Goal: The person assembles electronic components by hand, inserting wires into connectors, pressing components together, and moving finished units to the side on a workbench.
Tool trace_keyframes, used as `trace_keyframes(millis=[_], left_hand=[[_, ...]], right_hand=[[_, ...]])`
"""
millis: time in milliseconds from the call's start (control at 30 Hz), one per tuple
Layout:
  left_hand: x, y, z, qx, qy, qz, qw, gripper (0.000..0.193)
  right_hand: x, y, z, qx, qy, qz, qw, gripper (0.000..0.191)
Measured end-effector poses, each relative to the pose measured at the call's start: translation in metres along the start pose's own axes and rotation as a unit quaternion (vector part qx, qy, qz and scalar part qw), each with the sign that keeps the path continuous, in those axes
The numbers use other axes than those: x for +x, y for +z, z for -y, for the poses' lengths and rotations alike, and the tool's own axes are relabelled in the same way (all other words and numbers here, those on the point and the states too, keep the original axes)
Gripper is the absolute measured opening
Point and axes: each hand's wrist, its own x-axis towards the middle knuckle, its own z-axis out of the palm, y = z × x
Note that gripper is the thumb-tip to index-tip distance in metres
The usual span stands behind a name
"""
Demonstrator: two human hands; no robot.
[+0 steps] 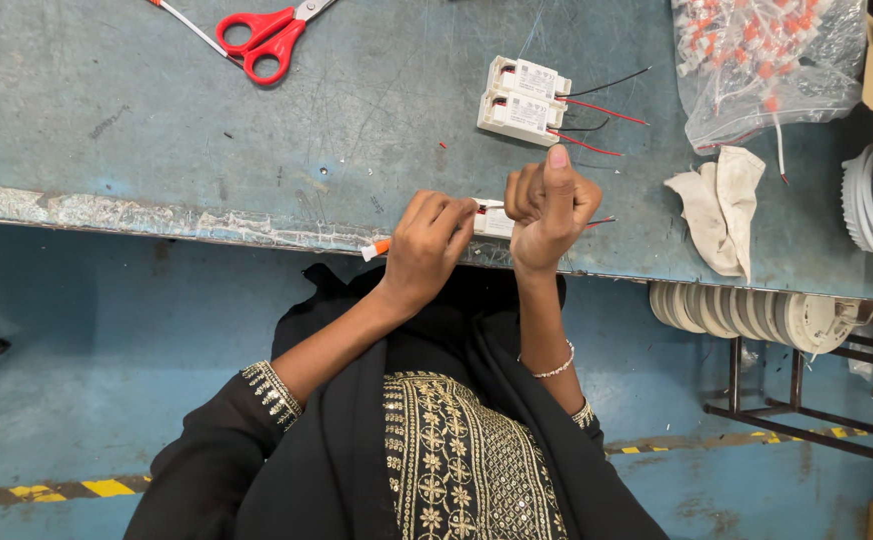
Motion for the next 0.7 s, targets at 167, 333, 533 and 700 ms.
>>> trace_keyframes(millis=[167,333,533,700], left_hand=[[0.0,0.0,0.001,-0.003,0.004,-0.002,1.0,0.019],[-0.001,0.002,0.005,0.001,0.0,0.008,1.0,0.02],[0.001,0.007,0.008,0.017,-0.008,0.03,0.999,0.021],[0.003,0.005,0.014,-0.008,0.004,0.04,0.999,0.025]], right_hand=[[0.001,0.0,-0.002,0.0,-0.001,0.0,1.0,0.058],[0.001,-0.002,-0.005,0.003,-0.001,-0.002,1.0,0.057],[0.001,-0.003,-0.005,0.0,-0.003,-0.009,1.0,0.057],[0.001,0.0,-0.004,-0.008,-0.003,-0.01,1.0,0.057]])
